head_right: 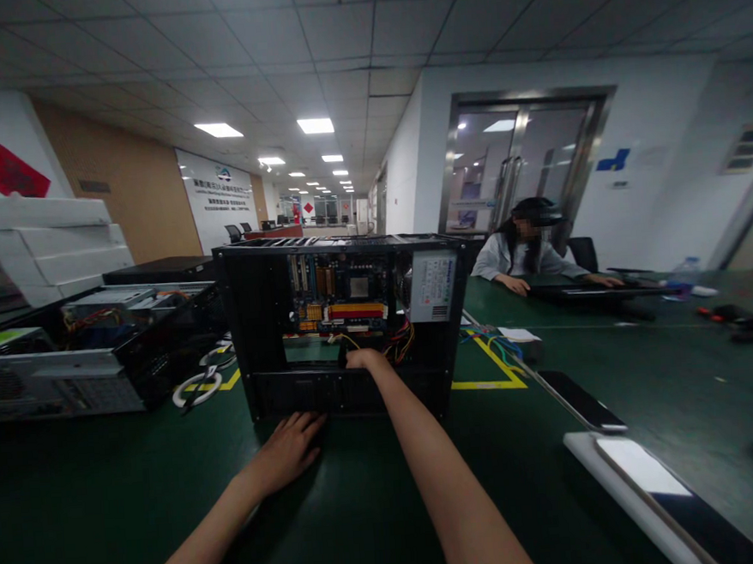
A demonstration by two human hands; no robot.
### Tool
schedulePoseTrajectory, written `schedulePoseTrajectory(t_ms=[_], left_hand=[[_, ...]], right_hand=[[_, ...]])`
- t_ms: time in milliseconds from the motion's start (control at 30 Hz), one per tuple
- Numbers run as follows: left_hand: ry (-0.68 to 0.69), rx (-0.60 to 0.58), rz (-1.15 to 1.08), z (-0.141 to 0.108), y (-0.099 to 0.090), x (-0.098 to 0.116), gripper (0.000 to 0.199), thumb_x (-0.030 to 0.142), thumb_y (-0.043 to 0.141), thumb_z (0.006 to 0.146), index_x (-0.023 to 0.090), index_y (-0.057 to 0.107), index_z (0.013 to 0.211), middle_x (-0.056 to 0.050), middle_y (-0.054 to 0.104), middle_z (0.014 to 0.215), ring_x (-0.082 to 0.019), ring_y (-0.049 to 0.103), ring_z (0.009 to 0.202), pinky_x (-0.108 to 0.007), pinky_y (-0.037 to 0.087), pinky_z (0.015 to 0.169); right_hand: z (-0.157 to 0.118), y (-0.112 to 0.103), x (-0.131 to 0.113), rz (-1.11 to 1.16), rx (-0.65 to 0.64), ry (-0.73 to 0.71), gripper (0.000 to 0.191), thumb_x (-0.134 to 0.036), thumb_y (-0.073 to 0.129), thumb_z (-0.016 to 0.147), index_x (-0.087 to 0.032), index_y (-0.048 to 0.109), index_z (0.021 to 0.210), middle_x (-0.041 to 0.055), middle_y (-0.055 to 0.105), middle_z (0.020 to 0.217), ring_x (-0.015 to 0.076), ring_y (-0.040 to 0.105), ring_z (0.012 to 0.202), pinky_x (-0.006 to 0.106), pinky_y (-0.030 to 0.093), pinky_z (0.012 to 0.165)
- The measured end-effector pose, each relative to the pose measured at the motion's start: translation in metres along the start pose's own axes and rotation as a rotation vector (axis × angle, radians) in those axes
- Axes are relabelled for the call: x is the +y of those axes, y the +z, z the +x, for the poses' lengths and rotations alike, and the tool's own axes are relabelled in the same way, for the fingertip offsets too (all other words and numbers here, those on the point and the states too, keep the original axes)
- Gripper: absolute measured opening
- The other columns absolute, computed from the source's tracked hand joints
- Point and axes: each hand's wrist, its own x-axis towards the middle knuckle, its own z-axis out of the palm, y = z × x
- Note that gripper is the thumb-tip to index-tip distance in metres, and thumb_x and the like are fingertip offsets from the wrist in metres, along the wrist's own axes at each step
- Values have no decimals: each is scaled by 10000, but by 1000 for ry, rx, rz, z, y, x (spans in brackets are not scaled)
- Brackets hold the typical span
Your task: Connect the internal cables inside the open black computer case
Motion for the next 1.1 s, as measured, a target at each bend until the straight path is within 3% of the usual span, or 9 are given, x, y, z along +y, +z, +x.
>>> schedulePoseTrajectory(t_ms=[233,400,600,833,1100], left_hand=[[4,5,7,0,1,-2,503,271,396,747,236,281,1236,-53,375,1227,-226,330,1103,-387,284,903],[5,12,2,-1,2,-2,491,270,387,753,231,286,1233,-55,393,1207,-224,341,1093,-383,284,903],[-6,4,4,0,2,-3,497,268,388,751,249,278,1235,-46,380,1222,-224,330,1108,-386,280,906],[11,14,7,0,3,-3,493,269,402,749,238,287,1227,-53,380,1222,-223,334,1105,-385,283,905],[-1,12,9,1,7,-6,498,272,395,748,254,277,1232,-45,376,1228,-229,335,1105,-394,297,892]], right_hand=[[-3,0,1,66,193,-55,207,-164,591,582,-125,617,784,50,630,806,136,569,668,175,418,524],[-16,-1,-8,311,286,51,104,-143,546,632,-115,584,725,40,605,651,112,547,557,168,399,450],[-29,-7,-11,774,350,223,325,-121,477,688,-150,446,1011,31,566,658,103,535,437,212,421,432],[-32,-12,1,1120,363,308,219,-151,355,769,-196,413,976,31,543,768,74,529,526,231,463,523],[-30,-18,10,1424,243,305,92,-110,333,801,-165,404,783,5,489,790,55,521,611,212,440,581]])
